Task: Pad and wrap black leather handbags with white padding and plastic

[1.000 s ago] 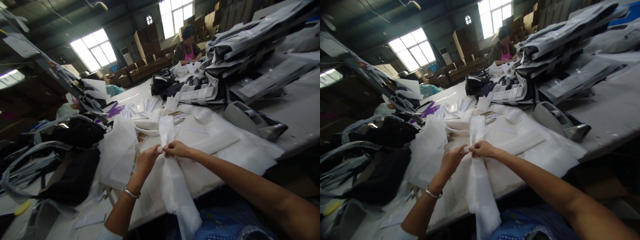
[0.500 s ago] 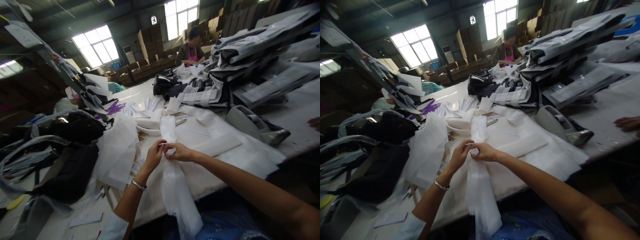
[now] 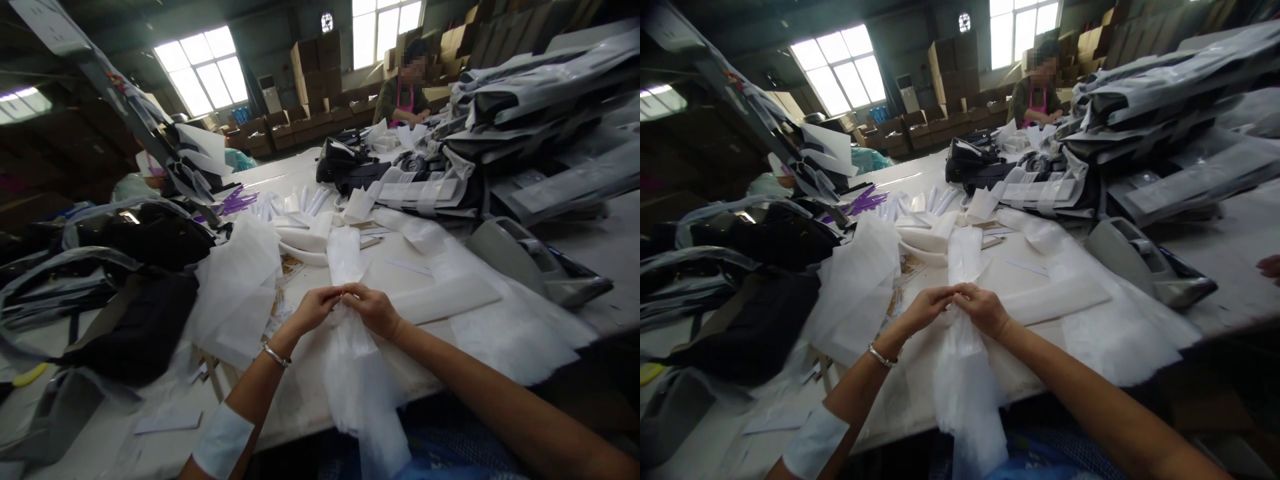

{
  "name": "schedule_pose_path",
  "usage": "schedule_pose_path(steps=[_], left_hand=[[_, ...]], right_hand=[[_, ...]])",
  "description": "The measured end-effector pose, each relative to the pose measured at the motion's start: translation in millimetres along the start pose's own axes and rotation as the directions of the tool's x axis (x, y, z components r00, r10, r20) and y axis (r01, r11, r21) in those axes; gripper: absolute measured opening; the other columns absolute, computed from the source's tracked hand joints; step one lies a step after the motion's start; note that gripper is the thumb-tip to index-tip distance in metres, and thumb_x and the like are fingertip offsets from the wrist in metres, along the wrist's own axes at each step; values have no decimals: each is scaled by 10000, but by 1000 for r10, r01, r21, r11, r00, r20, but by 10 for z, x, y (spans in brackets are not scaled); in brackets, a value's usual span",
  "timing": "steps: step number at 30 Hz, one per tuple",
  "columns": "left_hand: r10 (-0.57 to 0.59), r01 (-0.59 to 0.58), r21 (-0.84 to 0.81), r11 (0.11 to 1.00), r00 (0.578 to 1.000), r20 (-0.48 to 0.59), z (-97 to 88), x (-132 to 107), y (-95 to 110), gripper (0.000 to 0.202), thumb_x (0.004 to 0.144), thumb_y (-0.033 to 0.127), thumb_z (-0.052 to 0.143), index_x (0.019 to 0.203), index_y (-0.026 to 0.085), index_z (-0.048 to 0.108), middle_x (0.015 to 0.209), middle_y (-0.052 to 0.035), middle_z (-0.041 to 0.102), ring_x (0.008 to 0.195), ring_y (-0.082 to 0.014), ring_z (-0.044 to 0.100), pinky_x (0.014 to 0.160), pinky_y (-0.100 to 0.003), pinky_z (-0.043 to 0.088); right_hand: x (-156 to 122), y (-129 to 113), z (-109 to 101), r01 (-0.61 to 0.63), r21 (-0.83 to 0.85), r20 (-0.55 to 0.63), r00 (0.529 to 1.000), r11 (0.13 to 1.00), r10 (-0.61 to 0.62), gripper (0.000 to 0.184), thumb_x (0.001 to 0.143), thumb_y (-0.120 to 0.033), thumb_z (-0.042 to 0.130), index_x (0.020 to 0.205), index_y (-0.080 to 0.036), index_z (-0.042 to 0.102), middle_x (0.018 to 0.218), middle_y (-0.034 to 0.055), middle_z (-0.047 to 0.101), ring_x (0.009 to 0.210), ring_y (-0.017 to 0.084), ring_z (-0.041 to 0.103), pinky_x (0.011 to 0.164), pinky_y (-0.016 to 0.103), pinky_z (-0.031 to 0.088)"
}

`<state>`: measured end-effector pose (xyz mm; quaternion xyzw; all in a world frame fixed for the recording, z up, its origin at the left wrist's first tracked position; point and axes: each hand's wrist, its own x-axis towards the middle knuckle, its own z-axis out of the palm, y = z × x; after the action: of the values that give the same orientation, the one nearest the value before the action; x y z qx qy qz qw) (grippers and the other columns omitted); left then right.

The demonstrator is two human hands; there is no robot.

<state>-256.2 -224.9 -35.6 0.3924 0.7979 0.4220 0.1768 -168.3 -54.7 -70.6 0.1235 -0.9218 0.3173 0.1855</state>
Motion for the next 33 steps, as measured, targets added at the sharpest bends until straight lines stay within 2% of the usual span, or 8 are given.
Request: schedule_pose_path(steps=[3, 13, 16, 21, 24, 28, 31, 33], left_hand=[[-18, 18, -5, 1000, 1000, 20, -22, 6, -36, 280, 898, 274, 584, 1113, 166, 727, 946, -37, 774, 765, -170, 703, 642, -242, 570], [94, -38, 295, 955, 980, -177, 56, -143, 125, 204, 859, 131, 562, 934, 241, 717, 1014, -60, 713, 966, -220, 653, 882, -340, 507], [57, 7, 359, 933, 985, -165, 35, -128, 72, 145, 863, 192, 557, 890, 237, 691, 997, -40, 681, 881, -197, 651, 782, -307, 512], [-79, 77, 145, 986, 997, 6, -79, -83, -106, 165, 874, 324, 550, 927, 226, 672, 935, -19, 703, 799, -167, 677, 666, -250, 521], [-14, 20, 404, 915, 1000, -18, -146, -121, -54, 147, 877, 284, 548, 923, 229, 676, 856, -20, 716, 729, -179, 673, 671, -272, 503], [88, -26, 642, 766, 994, -65, -161, -154, 89, 164, 873, 194, 513, 865, 225, 674, 979, -67, 726, 878, -224, 679, 788, -313, 482], [18, 63, 537, 841, 989, -144, -142, -190, 94, 162, 869, 349, 566, 931, 249, 677, 878, -27, 733, 714, -194, 673, 657, -271, 489], [-94, 127, 335, 934, 989, -114, -143, -211, 0, 306, 841, 520, 578, 980, 266, 676, 845, -4, 741, 650, -192, 668, 587, -262, 506]], right_hand=[[-57, 44, 9, 7, 16, -18, 1000, 1000, -6, 294, 1001, -258, 422, 1043, -222, 711, 1202, 77, 680, 1098, 214, 628, 944, 326, 512], [-221, 124, 88, 70, 69, -40, 997, 995, -67, 264, 1001, -236, 446, 1056, -202, 701, 1184, 75, 668, 1075, 179, 622, 934, 293, 511], [-225, 152, 112, 79, 42, -30, 997, 996, -78, 252, 1001, -248, 459, 1036, -203, 705, 1186, 76, 672, 1072, 172, 624, 944, 288, 514], [-233, 146, 98, 123, 67, -14, 992, 990, -122, 259, 1003, -269, 464, 1014, -174, 705, 1176, 89, 685, 1084, 173, 624, 962, 296, 514], [-244, 133, 87, 134, 143, -2, 991, 981, -135, 252, 1002, -240, 459, 1040, -168, 697, 1183, 95, 685, 1103, 175, 621, 977, 312, 507], [-242, 166, 89, 137, 175, 3, 990, 975, -140, 239, 985, -176, 461, 1027, -160, 695, 1158, 99, 695, 1086, 177, 641, 959, 298, 507], [-253, 156, 75, 127, 130, 20, 991, 983, -131, 212, 975, -184, 489, 985, -168, 700, 1134, 68, 710, 1038, 152, 659, 918, 248, 508], [-254, 151, 72, 134, 70, 68, 988, 989, -139, 211, 983, -195, 483, 977, -181, 694, 1160, 35, 705, 1047, 122, 649, 924, 210, 487]])
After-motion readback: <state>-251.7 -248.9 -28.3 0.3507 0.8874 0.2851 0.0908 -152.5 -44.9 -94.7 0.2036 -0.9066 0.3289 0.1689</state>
